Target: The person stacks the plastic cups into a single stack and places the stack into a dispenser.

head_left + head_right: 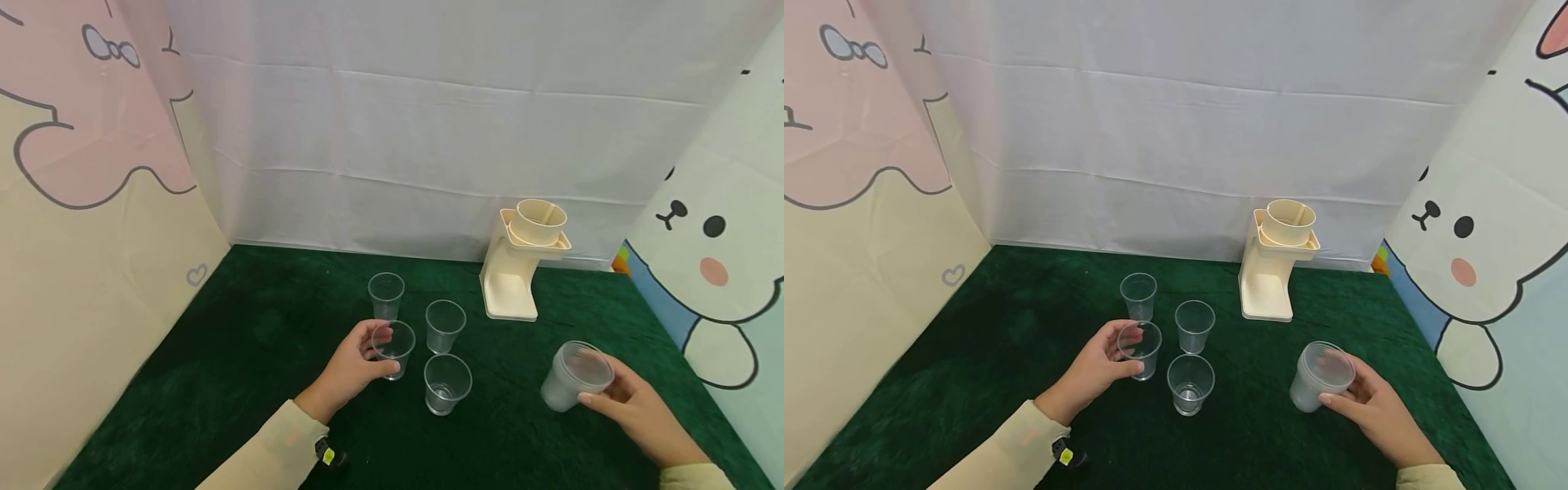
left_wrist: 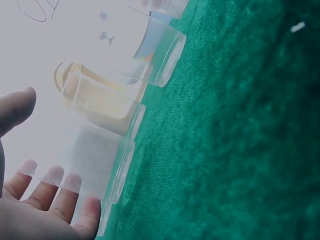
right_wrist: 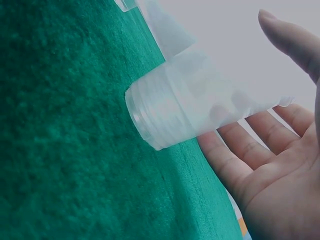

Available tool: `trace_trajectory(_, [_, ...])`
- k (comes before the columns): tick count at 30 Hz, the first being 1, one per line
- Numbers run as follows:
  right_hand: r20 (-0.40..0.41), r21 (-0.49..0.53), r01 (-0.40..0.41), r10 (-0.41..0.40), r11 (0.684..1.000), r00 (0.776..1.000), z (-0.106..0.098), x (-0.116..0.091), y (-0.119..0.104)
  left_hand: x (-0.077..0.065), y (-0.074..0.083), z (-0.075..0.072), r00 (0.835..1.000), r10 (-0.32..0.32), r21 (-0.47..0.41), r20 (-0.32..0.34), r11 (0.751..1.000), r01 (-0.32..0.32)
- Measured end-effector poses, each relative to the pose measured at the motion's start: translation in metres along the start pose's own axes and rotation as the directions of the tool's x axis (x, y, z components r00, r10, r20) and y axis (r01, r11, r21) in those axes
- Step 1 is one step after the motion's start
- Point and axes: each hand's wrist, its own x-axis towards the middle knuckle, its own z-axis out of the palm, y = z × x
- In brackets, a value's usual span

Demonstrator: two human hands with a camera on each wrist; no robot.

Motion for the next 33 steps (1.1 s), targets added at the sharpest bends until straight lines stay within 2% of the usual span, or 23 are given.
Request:
trace_trajectory(6, [0.005,-0.04,-0.019,0.02,0.999,1.0,0.0,0.002,0.0,0.001,0.002,-0.003,1.0,-0.007,-0.003,0.009,1.0,0.007])
trace_trajectory(12, [0.003,-0.057,-0.038,0.039,0.998,0.999,-0.001,0.002,0.001,0.0,0.013,-0.005,1.0,0.008,0.013,0.021,1.0,-0.009])
trace_trajectory(25, [0.005,-0.055,-0.034,0.035,0.998,0.999,-0.002,0.002,0.0,-0.001,0.055,-0.007,0.994,0.091,0.078,0.065,0.992,-0.096])
trace_trajectory(28, [0.005,-0.046,-0.022,0.023,0.999,1.0,-0.001,0.002,0.001,0.003,0.066,-0.007,0.991,0.111,0.094,0.07,0.989,-0.118])
trace_trajectory(33, [0.005,-0.028,-0.001,0.001,1.0,1.0,-0.001,0.002,0.004,0.013,0.084,-0.002,0.985,0.132,0.072,0.112,0.987,-0.14])
